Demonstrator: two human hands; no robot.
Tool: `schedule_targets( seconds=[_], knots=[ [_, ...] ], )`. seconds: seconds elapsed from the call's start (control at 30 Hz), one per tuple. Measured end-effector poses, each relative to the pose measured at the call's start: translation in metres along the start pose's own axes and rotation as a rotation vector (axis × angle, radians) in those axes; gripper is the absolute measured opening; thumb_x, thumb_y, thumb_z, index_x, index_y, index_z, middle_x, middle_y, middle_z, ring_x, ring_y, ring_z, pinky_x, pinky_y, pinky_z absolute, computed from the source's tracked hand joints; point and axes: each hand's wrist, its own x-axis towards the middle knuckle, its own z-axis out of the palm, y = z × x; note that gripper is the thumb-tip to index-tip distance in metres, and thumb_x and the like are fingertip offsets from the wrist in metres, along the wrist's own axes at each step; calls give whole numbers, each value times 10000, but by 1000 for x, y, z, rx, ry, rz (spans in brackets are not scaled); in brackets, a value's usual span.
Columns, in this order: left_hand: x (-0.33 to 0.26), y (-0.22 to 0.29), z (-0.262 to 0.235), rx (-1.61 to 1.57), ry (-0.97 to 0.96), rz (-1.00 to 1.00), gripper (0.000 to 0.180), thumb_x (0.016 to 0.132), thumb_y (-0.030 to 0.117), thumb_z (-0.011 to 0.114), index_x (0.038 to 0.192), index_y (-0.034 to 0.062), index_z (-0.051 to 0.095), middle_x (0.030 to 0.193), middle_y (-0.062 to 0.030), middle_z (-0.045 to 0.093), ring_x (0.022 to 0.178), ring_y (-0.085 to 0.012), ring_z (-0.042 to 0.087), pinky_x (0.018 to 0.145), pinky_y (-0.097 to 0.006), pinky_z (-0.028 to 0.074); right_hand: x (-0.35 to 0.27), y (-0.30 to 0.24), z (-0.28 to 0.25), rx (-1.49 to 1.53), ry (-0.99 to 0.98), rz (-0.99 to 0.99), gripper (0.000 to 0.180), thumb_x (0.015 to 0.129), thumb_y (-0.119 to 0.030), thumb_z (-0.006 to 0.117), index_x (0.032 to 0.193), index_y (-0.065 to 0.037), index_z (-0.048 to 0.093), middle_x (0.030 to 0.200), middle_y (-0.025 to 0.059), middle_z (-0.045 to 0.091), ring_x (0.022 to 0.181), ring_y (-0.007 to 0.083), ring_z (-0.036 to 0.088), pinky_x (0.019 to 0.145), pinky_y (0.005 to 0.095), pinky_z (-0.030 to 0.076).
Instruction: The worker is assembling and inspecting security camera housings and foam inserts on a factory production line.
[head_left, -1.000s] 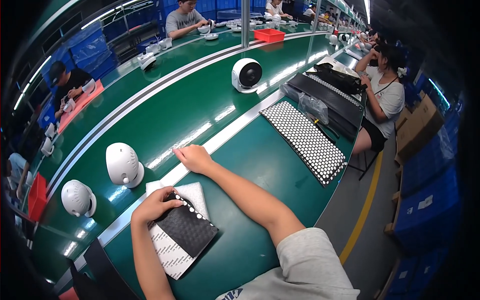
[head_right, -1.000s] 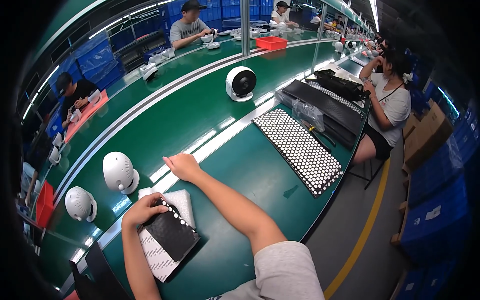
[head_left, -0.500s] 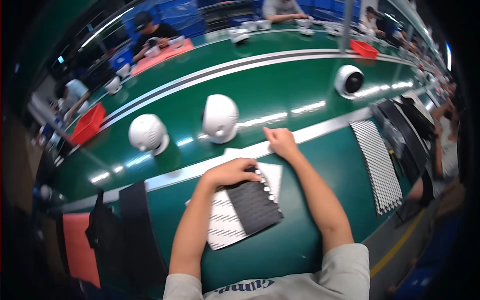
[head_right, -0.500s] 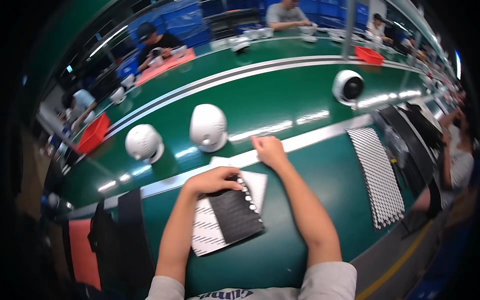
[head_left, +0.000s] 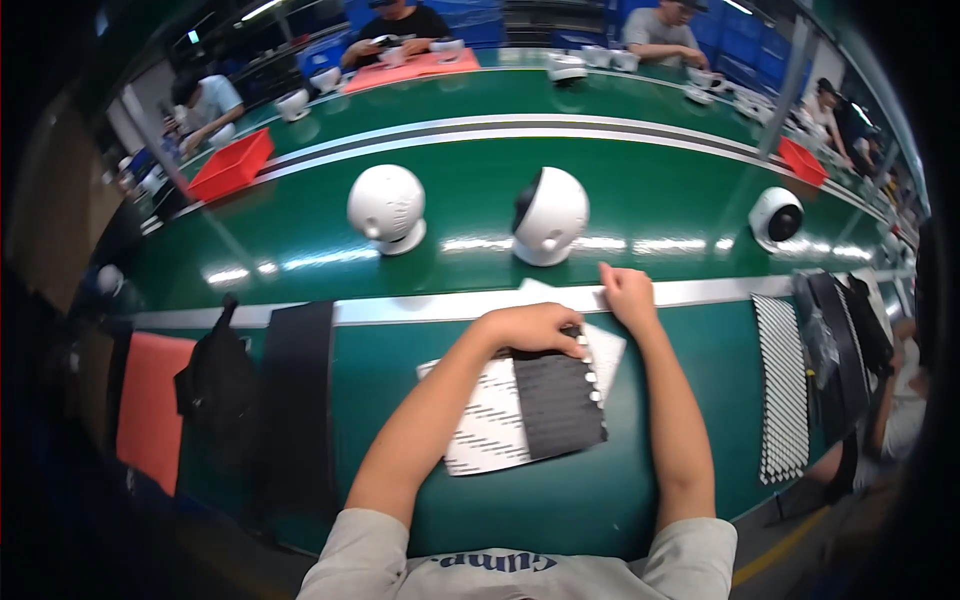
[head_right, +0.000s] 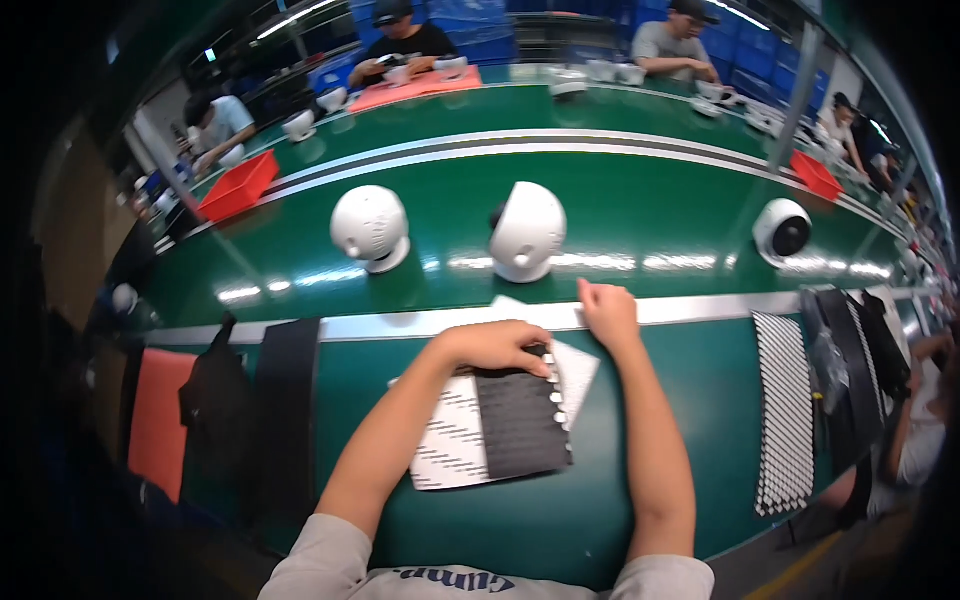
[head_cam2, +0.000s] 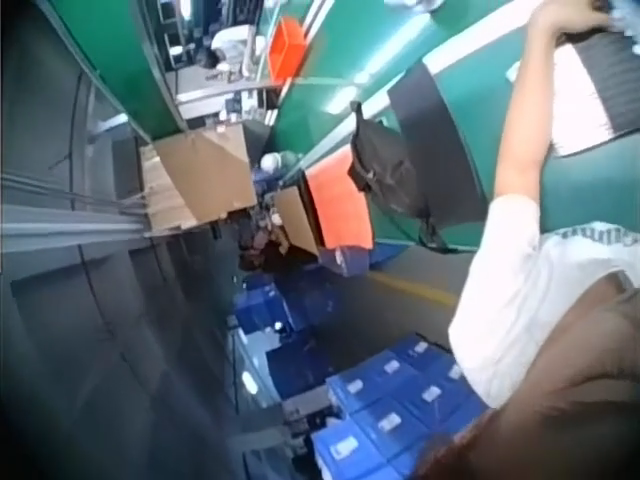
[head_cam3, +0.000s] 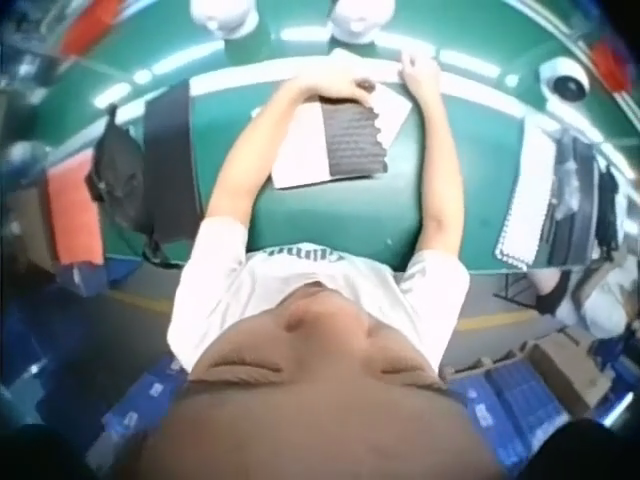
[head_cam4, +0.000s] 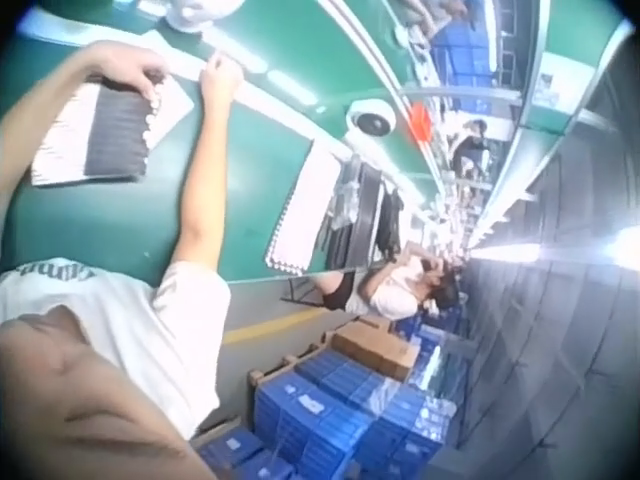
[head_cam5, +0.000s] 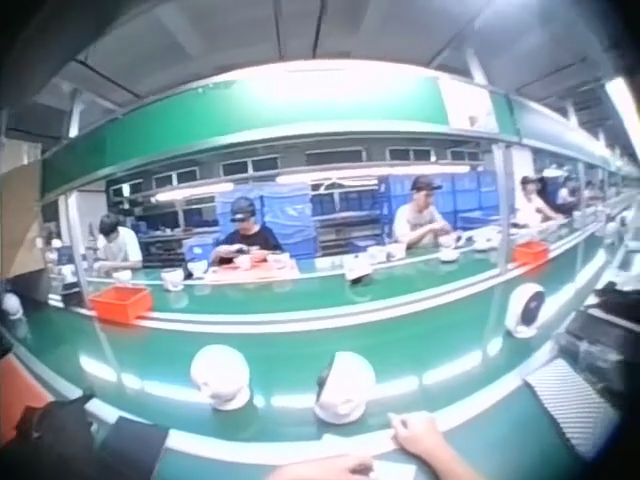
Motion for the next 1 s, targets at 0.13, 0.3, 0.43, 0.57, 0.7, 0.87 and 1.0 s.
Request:
schedule_targets(
  seconds=[0.13,0.3,0.43,0.57,0.7,0.87,1.0],
  knots=[
    [-6,4,-3,-91,6,-87,406,727,304,614,974,-5,521,898,-111,552,847,-180,490,757,-293,388,2,0,7,39,4,-49,448,807,-379,434,574,-25,578,565,184,523,561,350,526,526,429,396],
    [-3,-6,-2,-125,19,-99,340,723,222,637,953,-1,523,804,-44,546,745,-97,464,662,-244,393,3,0,11,54,46,-93,393,804,-351,451,606,-42,593,548,181,511,545,350,515,519,426,396],
    [-6,12,-5,-144,5,-156,341,728,277,613,898,-3,520,738,-75,518,686,-137,452,621,-271,377,0,-2,5,41,78,-93,351,781,-308,469,580,-50,596,555,161,540,556,332,540,547,424,429],
    [-3,5,-4,-111,-8,-139,319,735,275,612,879,5,519,698,-59,500,656,-121,435,595,-260,368,-3,-3,0,32,70,-69,347,784,-303,468,579,-53,594,559,151,545,576,317,546,552,409,431],
    [-4,10,-6,-122,-21,-132,324,736,286,613,870,7,516,681,-51,487,641,-118,423,579,-258,359,-3,-2,1,15,72,-73,351,785,-309,467,582,-52,596,558,146,546,582,311,546,556,407,430],
    [-3,3,-4,-164,-16,-150,310,739,280,613,864,13,519,648,-37,473,617,-111,415,568,-249,347,-1,-1,4,36,85,-98,348,794,-318,462,614,-61,612,542,152,532,547,320,534,519,409,415],
    [-3,6,-5,-167,-14,-151,295,742,267,612,872,17,523,652,-33,481,617,-106,416,567,-246,347,0,0,5,28,93,-96,333,791,-308,470,618,-63,616,540,150,532,543,318,533,519,407,415]
  ],
)
